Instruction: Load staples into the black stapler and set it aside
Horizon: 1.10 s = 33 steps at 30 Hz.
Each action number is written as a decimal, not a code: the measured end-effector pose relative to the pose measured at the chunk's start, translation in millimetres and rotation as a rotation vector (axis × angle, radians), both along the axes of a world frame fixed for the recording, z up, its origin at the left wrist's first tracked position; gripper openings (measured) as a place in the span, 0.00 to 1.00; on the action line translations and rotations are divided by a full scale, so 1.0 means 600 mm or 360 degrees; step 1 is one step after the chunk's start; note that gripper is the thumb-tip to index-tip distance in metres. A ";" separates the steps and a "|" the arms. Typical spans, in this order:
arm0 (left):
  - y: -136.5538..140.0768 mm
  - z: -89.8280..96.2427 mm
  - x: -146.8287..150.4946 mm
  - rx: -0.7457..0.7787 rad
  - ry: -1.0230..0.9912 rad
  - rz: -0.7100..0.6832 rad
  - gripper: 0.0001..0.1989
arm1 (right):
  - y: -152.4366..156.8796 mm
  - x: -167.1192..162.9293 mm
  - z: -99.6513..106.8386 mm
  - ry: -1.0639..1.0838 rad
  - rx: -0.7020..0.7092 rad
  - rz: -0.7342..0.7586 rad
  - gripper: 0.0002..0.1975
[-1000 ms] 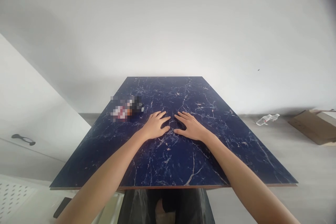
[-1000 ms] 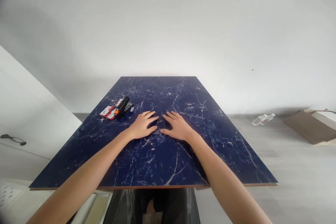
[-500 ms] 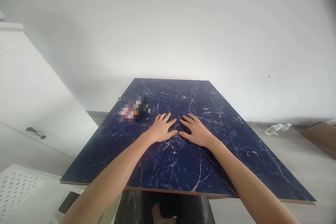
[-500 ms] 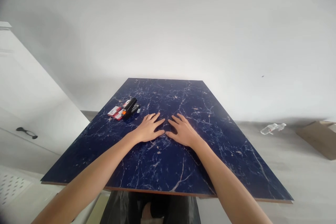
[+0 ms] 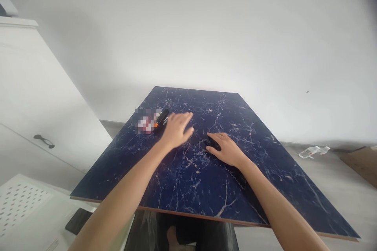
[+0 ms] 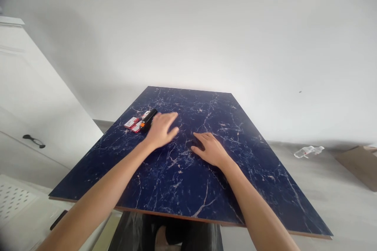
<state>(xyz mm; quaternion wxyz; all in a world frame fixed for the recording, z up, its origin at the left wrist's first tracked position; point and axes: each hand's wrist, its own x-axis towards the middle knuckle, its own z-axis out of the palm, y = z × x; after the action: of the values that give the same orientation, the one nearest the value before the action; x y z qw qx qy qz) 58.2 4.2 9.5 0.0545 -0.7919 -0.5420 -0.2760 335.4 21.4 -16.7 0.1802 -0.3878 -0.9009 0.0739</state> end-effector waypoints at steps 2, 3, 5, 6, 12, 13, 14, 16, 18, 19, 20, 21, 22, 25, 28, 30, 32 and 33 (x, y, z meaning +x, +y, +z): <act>0.008 0.017 -0.050 0.0218 -0.0213 0.0560 0.27 | 0.002 0.004 0.003 0.0037 -0.0058 -0.0046 0.30; 0.011 0.022 -0.078 0.0253 -0.0286 0.0824 0.28 | 0.003 0.006 0.004 0.0044 -0.0084 -0.0059 0.29; 0.017 0.024 -0.132 0.0123 -0.0343 0.1152 0.30 | 0.006 0.009 0.005 0.0054 -0.0113 -0.0048 0.27; 0.019 0.020 -0.154 -0.0081 -0.0360 0.1191 0.33 | 0.007 0.010 0.006 0.0062 -0.0117 -0.0032 0.25; 0.034 -0.014 -0.195 -0.0606 -0.0235 0.0836 0.38 | 0.013 0.013 0.005 0.0094 -0.0149 0.0030 0.21; 0.036 -0.018 -0.192 -0.0558 -0.0255 0.0793 0.36 | 0.014 0.014 0.004 0.0099 -0.0148 0.0033 0.21; 0.038 -0.020 -0.190 -0.0511 -0.0291 0.0750 0.32 | 0.015 0.014 0.002 0.0106 -0.0145 0.0037 0.20; 0.042 -0.023 -0.185 -0.0427 -0.0381 0.0678 0.26 | 0.016 0.014 0.000 0.0119 -0.0135 0.0051 0.19; 0.045 -0.024 -0.182 -0.0373 -0.0453 0.0616 0.23 | 0.017 0.014 -0.002 0.0134 -0.0116 0.0067 0.18; 0.046 -0.024 -0.179 -0.0362 -0.0476 0.0563 0.22 | 0.017 0.013 -0.002 0.0141 -0.0105 0.0073 0.18; 0.047 -0.025 -0.175 -0.0361 -0.0490 0.0488 0.21 | 0.017 0.013 -0.003 0.0147 -0.0094 0.0077 0.18; 0.047 -0.025 -0.170 -0.0368 -0.0492 0.0397 0.21 | 0.018 0.013 -0.003 0.0151 -0.0086 0.0080 0.17; 0.047 -0.026 -0.162 -0.0378 -0.0480 0.0303 0.20 | 0.018 0.013 -0.003 0.0155 -0.0083 0.0080 0.17; 0.041 -0.026 -0.125 -0.0399 -0.0365 0.0052 0.20 | 0.018 0.013 -0.001 0.0159 -0.0098 0.0069 0.17; 0.030 -0.026 -0.076 -0.0384 -0.0204 -0.0226 0.20 | 0.015 0.012 0.002 0.0163 -0.0129 0.0041 0.18; 0.022 -0.026 -0.048 -0.0378 -0.0134 -0.0449 0.21 | 0.012 0.011 0.004 0.0177 -0.0132 0.0022 0.19; 0.016 -0.024 -0.029 -0.0377 -0.0096 -0.0613 0.21 | 0.008 0.009 0.007 0.0193 -0.0123 0.0013 0.19; 0.014 -0.024 -0.024 -0.0376 -0.0081 -0.0653 0.22 | 0.007 0.007 0.008 0.0199 -0.0116 0.0017 0.19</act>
<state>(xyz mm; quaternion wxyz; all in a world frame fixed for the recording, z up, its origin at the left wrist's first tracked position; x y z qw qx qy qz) 44.0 12.8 -4.7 -0.1096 -0.8791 -0.3994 -0.2358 339.9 25.5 -12.0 0.2214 -0.3838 -0.8867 0.1317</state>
